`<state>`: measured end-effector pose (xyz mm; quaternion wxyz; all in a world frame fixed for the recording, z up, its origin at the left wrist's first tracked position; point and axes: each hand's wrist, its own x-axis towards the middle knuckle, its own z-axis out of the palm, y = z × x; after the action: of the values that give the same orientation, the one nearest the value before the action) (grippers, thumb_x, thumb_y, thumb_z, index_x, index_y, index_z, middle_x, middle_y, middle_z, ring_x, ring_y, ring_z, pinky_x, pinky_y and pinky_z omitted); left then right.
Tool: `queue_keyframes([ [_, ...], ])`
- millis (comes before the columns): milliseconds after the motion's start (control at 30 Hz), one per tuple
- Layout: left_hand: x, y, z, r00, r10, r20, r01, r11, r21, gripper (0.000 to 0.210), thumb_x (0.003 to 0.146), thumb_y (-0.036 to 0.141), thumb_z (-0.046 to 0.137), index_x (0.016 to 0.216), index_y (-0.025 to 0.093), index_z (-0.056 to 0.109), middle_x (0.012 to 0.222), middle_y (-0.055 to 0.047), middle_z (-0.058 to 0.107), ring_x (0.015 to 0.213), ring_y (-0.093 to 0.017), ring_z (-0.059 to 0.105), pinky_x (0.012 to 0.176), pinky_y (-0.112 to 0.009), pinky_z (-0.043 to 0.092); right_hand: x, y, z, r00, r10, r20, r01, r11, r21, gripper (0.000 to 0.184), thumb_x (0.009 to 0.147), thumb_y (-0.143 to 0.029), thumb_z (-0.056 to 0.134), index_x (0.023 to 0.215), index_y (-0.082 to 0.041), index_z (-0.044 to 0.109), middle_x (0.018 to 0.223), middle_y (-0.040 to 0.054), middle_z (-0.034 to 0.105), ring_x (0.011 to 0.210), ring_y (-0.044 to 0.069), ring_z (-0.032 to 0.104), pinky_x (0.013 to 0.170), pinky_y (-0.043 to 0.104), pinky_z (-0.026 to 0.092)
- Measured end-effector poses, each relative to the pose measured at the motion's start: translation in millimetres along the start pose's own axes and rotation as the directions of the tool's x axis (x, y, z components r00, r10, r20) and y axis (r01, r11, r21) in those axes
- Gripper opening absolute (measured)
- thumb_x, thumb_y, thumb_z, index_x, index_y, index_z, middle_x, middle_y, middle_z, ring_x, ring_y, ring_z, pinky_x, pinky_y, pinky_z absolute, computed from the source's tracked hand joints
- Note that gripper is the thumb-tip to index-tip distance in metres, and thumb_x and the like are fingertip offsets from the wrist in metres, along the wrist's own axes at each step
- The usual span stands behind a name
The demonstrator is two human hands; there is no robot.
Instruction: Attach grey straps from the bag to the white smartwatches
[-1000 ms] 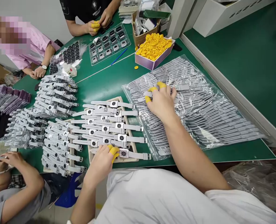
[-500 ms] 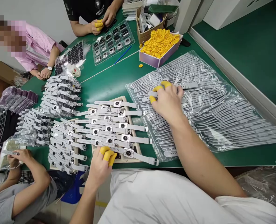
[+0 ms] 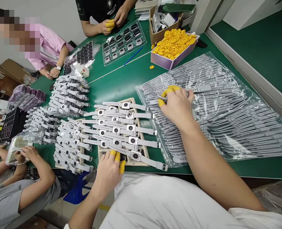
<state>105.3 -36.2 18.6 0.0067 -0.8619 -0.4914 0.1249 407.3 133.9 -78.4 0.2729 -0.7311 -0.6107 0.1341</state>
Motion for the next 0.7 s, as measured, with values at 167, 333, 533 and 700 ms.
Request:
queue_keyframes([
  [167,-4,-6,10.6,1.000,0.014,-0.004,-0.014,0.999,0.043,0.021,0.103,0.025,0.052,0.088,0.017,0.065,0.093,-0.011,0.065,0.087,-0.028,0.063,0.071,-0.042,0.056,-1,-13,-12,0.998,-0.012,-0.056,0.016,0.997,0.074,0.027,0.098,-0.024,0.048,0.119,-0.018,0.063,0.126,0.0213,0.066,0.141,0.042,0.043,0.121,0.074,0.015],
  [333,-3,-22,0.1,0.998,0.056,0.036,-0.050,0.989,-0.141,0.016,0.104,0.022,0.051,0.092,0.019,0.062,0.090,-0.008,0.067,0.088,-0.026,0.066,0.074,-0.039,0.057,-3,-26,-25,0.986,0.005,-0.165,0.033,0.973,0.227,0.034,0.104,-0.035,0.040,0.130,-0.019,0.055,0.129,0.0210,0.064,0.134,0.039,0.053,0.115,0.066,0.035],
  [533,24,-37,-60.6,0.968,-0.192,-0.160,0.047,0.767,-0.640,0.021,0.106,0.029,0.055,0.126,0.025,0.057,0.108,-0.005,0.073,0.090,-0.018,0.072,0.081,-0.032,0.060,-18,-44,-26,0.995,0.090,-0.047,-0.016,0.602,0.798,0.033,0.101,-0.056,0.052,0.121,-0.029,0.054,0.084,0.0041,0.064,0.061,0.019,0.060,0.060,0.037,0.051],
  [700,114,-24,-63.9,0.909,-0.194,-0.369,-0.235,0.493,-0.838,0.020,0.108,0.032,0.051,0.125,0.023,0.046,0.119,-0.009,0.068,0.096,-0.016,0.071,0.084,-0.031,0.059,-21,-59,-16,0.967,-0.073,0.246,-0.233,0.149,0.961,0.052,0.091,-0.076,0.055,0.083,-0.025,0.062,0.064,-0.0012,0.055,0.046,0.012,0.041,0.045,0.031,0.040],
])
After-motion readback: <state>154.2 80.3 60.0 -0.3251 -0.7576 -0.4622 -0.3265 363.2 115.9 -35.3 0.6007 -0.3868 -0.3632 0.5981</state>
